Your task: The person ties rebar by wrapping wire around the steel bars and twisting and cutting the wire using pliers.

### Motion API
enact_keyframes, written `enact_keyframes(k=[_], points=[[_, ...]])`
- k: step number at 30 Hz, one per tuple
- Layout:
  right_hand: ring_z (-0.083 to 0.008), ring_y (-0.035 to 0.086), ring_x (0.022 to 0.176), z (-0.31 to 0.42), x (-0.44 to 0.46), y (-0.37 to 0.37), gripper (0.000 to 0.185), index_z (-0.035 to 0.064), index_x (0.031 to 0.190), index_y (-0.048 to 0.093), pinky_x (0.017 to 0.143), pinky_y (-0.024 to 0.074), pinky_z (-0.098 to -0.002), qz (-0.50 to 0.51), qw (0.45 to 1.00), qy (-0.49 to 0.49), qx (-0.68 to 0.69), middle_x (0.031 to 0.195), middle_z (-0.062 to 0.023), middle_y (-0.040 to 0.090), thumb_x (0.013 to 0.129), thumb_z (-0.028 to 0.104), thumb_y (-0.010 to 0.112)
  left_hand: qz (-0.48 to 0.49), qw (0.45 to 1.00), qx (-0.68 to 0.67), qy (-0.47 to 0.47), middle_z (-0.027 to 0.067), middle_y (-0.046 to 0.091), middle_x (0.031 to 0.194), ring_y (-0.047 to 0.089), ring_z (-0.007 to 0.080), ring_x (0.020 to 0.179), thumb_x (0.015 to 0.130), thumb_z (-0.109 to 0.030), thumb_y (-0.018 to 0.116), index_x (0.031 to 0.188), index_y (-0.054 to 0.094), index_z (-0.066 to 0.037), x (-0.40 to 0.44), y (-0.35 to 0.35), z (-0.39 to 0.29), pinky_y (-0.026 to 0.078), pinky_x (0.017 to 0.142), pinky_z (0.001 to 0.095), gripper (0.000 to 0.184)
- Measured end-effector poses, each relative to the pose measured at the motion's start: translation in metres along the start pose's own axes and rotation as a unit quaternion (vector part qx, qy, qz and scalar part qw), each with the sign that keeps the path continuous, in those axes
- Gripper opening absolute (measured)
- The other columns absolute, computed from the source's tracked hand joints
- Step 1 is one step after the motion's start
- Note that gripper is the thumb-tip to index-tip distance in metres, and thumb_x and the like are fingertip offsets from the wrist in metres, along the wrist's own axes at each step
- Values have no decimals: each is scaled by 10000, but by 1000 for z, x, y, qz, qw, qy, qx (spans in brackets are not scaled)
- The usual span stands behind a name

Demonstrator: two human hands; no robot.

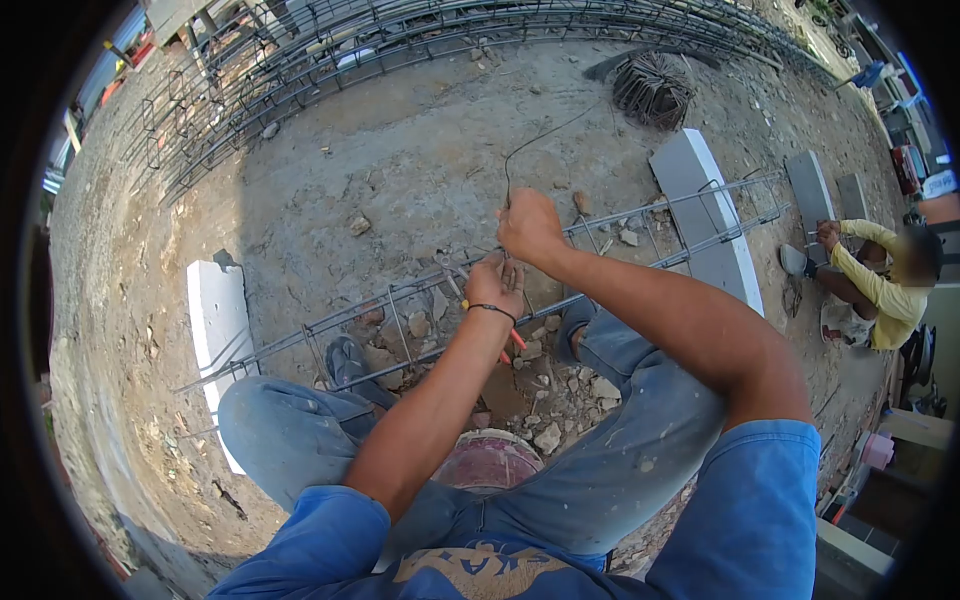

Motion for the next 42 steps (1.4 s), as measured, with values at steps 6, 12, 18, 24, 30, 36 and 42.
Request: enact_keyframes(k=[6,12,18,24,30,36,42], points=[[-398,715,785,-6,5,-5,220,-104,793,649,728,542,-462,65,994,75,43,815,-250,707,851,106,683,-10,987,114,110,63,612,909,615,162,779,850,-80,627,1048,556,-24,23,-6,8,514,712,272,218],[-238,750,747,22,3,-20,83,-82,843,637,667,582,-337,123,984,88,89,751,-173,719,875,-7,621,-49,970,26,237,112,627,973,623,180,843,883,-52,700,1080,519,9,21,6,30,524,735,289,275],[-220,724,888,26,20,-41,53,-91,929,602,782,601,-318,285,957,8,54,905,-155,698,900,-78,560,-189,893,234,335,138,648,972,631,208,835,875,-49,733,1027,552,20,21,7,29,522,759,320,246],[-183,697,810,-22,52,-13,141,-87,979,698,734,563,-316,271,956,61,90,873,-131,720,891,-10,618,-145,922,141,330,143,663,931,653,240,841,874,-46,728,995,574,31,16,9,30,515,783,347,210],[-166,632,731,-42,58,64,342,-86,981,718,665,514,-317,364,895,193,171,839,-123,715,886,240,760,-171,908,182,337,145,670,929,659,237,848,891,-71,716,1009,589,41,10,10,27,517,784,340,206],[-155,607,707,-34,60,88,249,-18,941,736,643,482,-324,477,856,183,79,806,-97,705,819,184,816,-160,914,172,331,146,669,961,655,240,871,909,-27,662,1029,590,39,10,10,25,511,811,346,155],[-132,564,644,-47,57,71,153,-2,791,685,586,446,-307,347,883,211,236,709,-41,658,834,112,777,-161,922,180,303,147,667,974,653,237,891,916,-7,633,1044,573,32,4,12,21,504,832,347,146]])
Point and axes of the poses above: each hand's wrist, its own x-axis towards the middle knuckle, its own y-axis out of the palm, z = x × y, the point moved 2 cm from there along x, towards the middle knuckle
